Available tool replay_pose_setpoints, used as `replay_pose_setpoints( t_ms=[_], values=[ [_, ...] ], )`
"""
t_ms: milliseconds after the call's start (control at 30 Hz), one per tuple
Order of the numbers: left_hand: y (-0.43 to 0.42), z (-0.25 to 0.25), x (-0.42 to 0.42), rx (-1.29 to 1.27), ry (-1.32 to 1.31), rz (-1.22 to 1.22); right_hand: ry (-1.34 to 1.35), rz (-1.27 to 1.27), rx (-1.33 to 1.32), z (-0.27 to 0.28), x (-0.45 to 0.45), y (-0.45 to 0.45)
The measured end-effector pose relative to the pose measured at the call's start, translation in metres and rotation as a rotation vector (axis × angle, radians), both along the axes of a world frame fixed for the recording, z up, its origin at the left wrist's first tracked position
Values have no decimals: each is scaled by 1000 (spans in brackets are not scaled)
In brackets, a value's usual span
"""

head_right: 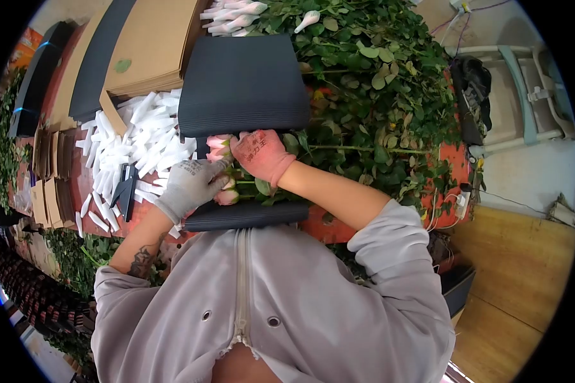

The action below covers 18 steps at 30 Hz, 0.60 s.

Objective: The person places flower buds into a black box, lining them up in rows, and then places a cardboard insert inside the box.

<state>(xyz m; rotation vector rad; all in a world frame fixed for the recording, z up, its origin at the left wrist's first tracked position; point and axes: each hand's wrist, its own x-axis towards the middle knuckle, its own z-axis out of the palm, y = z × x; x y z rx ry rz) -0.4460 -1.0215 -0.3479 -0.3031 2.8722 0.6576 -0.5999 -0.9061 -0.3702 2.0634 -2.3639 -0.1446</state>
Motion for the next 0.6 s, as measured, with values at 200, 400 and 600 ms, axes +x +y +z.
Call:
replay_pose_setpoints(
  t_ms=[200, 400, 600],
  values=[
    [-2, -1, -3, 11, 22, -20, 57, 74, -211, -17, -2, -3],
    [-19, 3, -5, -26, -93, 3, -9, -7, -155, -12, -4, 2],
    [-31, 3, -7, 64, 154, -37, -75, 62, -186, 13, 2, 9]
  ],
)
